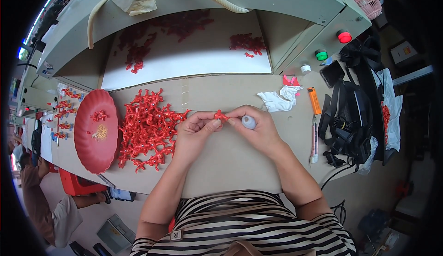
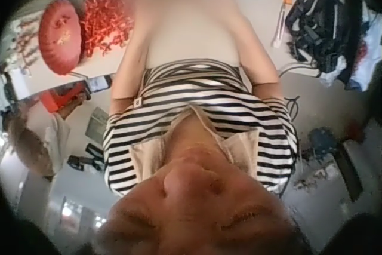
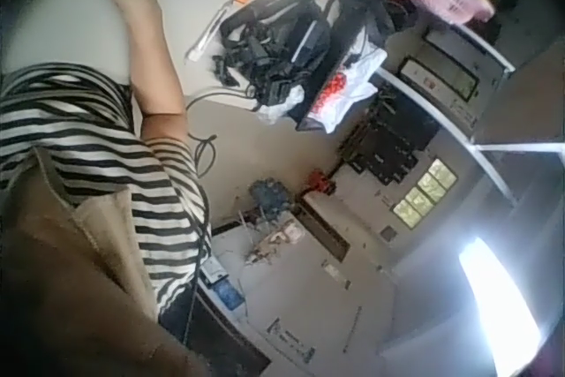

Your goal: The person glues small red plastic parts together by hand, using a glue bottle to apply adhesive.

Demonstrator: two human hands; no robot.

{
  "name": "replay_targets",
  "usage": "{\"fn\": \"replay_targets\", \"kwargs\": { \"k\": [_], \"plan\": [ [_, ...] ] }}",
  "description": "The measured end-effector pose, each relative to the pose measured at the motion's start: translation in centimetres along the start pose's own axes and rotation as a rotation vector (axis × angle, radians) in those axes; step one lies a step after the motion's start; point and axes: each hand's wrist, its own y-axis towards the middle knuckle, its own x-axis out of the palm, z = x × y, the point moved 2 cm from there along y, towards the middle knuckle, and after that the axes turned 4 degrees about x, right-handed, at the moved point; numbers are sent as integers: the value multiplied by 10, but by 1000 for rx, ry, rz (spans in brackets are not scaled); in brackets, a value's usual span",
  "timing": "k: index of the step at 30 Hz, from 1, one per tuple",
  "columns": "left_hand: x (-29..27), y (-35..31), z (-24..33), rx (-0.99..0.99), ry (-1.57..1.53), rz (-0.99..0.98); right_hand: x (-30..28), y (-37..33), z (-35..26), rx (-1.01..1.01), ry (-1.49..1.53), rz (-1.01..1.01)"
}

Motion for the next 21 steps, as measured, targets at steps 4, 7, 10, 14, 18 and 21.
{"fn": "replay_targets", "kwargs": {
  "k": [4, 7, 10, 14, 18, 21],
  "plan": [
    [-3, 1, 3, -8, 11, 0, 2, 3, 0, -6, 11, 3],
    [-2, -2, 5, 15, -6, -7, 1, -1, -7, -14, -1, 9],
    [-2, -4, 0, -4, 1, -25, 3, -1, -2, -44, -34, 43],
    [-4, -5, -10, 41, 15, -42, 3, -7, 0, -35, -10, 35],
    [-2, -5, -10, 13, -47, -73, 4, -9, -8, 114, 78, 33],
    [-2, -5, -12, 11, -68, -74, 5, -8, -6, 110, 100, 27]
  ]
}}
